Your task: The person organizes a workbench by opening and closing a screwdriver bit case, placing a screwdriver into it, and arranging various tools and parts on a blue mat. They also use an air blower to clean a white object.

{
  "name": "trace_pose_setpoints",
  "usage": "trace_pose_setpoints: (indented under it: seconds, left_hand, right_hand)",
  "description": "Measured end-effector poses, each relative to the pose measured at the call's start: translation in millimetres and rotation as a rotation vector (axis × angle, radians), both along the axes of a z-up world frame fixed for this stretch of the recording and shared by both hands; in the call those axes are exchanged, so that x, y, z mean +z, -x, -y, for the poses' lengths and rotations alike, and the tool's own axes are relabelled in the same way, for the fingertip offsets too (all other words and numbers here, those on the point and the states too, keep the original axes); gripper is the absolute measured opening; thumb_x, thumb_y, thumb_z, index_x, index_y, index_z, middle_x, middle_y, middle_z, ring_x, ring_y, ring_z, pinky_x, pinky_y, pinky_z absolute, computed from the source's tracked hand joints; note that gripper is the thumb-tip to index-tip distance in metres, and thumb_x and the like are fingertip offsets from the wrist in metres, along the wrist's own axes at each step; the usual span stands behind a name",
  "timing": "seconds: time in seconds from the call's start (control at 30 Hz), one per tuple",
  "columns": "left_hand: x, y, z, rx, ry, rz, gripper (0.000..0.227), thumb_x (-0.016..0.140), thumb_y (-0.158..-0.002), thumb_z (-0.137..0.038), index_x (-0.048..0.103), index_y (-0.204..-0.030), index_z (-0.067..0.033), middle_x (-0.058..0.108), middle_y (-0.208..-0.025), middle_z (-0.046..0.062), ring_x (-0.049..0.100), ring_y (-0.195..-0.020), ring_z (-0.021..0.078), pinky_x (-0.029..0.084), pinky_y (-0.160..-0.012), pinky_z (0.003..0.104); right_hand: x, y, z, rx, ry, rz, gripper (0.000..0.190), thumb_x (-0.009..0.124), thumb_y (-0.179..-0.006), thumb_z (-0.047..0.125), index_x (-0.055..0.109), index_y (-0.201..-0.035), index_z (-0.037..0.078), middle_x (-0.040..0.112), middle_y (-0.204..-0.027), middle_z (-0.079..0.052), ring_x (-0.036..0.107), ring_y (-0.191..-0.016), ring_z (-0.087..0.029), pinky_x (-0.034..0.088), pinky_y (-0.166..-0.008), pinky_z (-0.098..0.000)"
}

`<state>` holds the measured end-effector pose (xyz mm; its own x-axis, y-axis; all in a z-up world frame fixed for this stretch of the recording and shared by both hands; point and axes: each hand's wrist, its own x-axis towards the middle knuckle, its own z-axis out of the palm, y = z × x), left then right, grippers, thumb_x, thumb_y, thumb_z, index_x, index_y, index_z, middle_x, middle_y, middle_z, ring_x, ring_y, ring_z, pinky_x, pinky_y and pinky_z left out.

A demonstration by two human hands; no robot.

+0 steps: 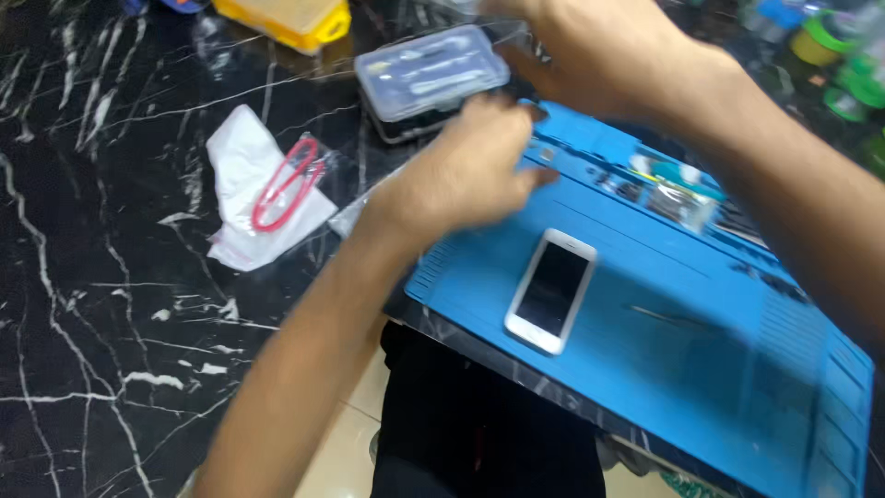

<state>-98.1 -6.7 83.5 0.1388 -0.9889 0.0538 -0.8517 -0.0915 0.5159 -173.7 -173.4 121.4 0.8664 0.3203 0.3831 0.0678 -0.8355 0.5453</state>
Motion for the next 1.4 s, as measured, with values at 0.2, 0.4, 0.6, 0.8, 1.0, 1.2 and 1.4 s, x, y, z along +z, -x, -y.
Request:
trace_pose_setpoints:
  seconds: [0.2,0.4,0.6,0.8,1.0,1.2,1.4]
  left_hand:
    - [-24.6,110.7,-14.7,-0.188,0.063,-0.027,0.031,0.079,-0.089,-0.024,0.067,-0.111,-0.0063,0.072,-0.096,0.018,0.068,-0.092,0.0406,0.052,-0.070,0.054]
    - [-97.6,170.7,4.5,-0.114,0.235,0.157,0.013,0.081,-0.087,-0.014,0.075,-0.091,-0.0036,0.069,-0.084,0.016,0.064,-0.090,0.0388,0.052,-0.074,0.050]
    - [-80.7,180.1,-11.7,-0.012,0.422,0.258,0.004,0.077,-0.083,0.002,0.076,-0.085,-0.0016,0.063,-0.078,0.010,0.064,-0.077,0.0196,0.056,-0.071,0.034]
    - [-44.5,120.7,-15.7,0.181,0.594,0.318,0.007,0.074,-0.083,0.008,0.072,-0.087,0.0031,0.059,-0.081,0.013,0.064,-0.076,0.0280,0.056,-0.068,0.040]
    - [-30.2,-4.1,-14.3,0.576,0.542,0.396,0.013,0.069,-0.081,0.005,0.073,-0.090,-0.0039,0.066,-0.094,0.014,0.066,-0.087,0.0322,0.059,-0.077,0.041]
    - [-43.6,-145.2,-9.3,0.798,0.461,0.372,0.004,0.073,-0.088,-0.001,0.076,-0.087,0.0015,0.070,-0.089,0.022,0.071,-0.079,0.0439,0.056,-0.064,0.051]
    - [-57.9,-232.4,28.4,0.878,0.511,0.415,0.011,0.079,-0.086,-0.004,0.072,-0.084,0.0038,0.068,-0.095,0.025,0.070,-0.085,0.0459,0.058,-0.071,0.049]
  right_hand:
    - [8.9,151.9,-58.8,-0.622,-0.346,-0.597,0.020,0.063,-0.098,0.034,0.074,-0.113,0.028,0.077,-0.103,-0.001,0.075,-0.093,-0.031,0.061,-0.077,-0.0492]
    - [-45.6,244.0,-63.7,-0.828,-0.459,-0.759,0.038,0.067,-0.092,0.047,0.067,-0.125,0.030,0.072,-0.118,0.006,0.073,-0.102,-0.030,0.062,-0.077,-0.0518]
    - [-62.1,255.2,-71.7,-0.776,-0.517,-0.396,0.020,0.076,-0.086,0.034,0.071,-0.103,0.025,0.074,-0.101,0.005,0.076,-0.082,-0.029,0.064,-0.068,-0.0473]
    - [-30.0,199.1,-68.7,-0.465,-0.540,-0.037,0.024,0.083,-0.088,0.020,0.071,-0.109,0.014,0.075,-0.092,-0.007,0.075,-0.085,-0.032,0.061,-0.070,-0.0437]
    - [-18.6,82.8,-44.8,-0.152,-0.664,0.050,0.040,0.077,-0.099,0.020,0.062,-0.130,0.002,0.067,-0.125,-0.020,0.063,-0.111,-0.041,0.049,-0.088,-0.0528]
    - [-40.1,-49.6,6.1,-0.073,-0.753,0.056,0.033,0.080,-0.097,0.018,0.068,-0.119,-0.003,0.073,-0.112,-0.018,0.069,-0.103,-0.035,0.055,-0.078,-0.0509]
    - [-69.6,-162.5,61.3,-0.125,-0.998,0.077,0.016,0.079,-0.091,0.021,0.075,-0.098,0.007,0.078,-0.090,-0.008,0.074,-0.088,-0.024,0.055,-0.077,-0.0411]
